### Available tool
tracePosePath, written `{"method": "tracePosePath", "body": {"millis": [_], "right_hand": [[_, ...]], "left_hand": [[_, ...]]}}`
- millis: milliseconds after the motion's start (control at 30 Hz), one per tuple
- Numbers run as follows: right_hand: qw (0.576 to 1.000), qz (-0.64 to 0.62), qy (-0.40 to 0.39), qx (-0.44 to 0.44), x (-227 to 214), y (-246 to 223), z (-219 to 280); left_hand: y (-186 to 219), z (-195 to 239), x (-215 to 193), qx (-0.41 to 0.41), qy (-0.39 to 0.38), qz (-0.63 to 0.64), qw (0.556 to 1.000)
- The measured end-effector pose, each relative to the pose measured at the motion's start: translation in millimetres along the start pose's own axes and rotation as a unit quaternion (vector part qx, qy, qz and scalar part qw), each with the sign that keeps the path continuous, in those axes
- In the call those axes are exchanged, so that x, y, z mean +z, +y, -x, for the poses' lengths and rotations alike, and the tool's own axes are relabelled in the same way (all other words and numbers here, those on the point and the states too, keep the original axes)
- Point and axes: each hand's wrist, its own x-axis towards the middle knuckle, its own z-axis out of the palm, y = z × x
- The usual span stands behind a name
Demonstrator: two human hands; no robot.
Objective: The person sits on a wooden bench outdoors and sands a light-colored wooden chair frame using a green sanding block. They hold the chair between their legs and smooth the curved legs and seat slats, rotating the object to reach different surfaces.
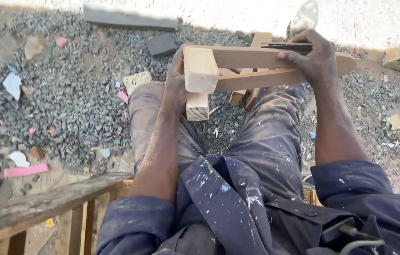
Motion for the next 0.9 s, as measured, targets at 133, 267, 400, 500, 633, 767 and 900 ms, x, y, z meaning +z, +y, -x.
{"method": "tracePosePath", "body": {"millis": [133, 267, 400, 500, 633, 767, 900], "right_hand": [[0.998, -0.047, -0.037, 0.03, 31, 33, 33], [0.999, -0.026, 0.027, 0.021, 65, 83, 80], [0.994, -0.05, 0.059, 0.08, 66, 62, 103], [0.991, -0.033, 0.061, 0.112, 67, 63, 105], [0.995, -0.005, 0.06, 0.078, 57, 56, 93], [0.995, -0.005, 0.052, 0.086, 65, 68, 107], [0.994, -0.02, 0.07, 0.086, 69, 79, 110]], "left_hand": [[-33, 22, -12, -0.022, 0.056, 0.01, 0.998], [-56, 22, -18, -0.057, 0.153, 0.026, 0.986], [-66, 21, -16, -0.071, 0.177, -0.012, 0.982], [-83, 3, -30, -0.106, 0.178, -0.026, 0.978], [-76, -3, -35, -0.177, 0.19, 0.014, 0.966], [-53, -5, -11, -0.252, 0.109, 0.012, 0.962], [-69, -10, -19, -0.309, 0.114, 0.067, 0.942]]}}
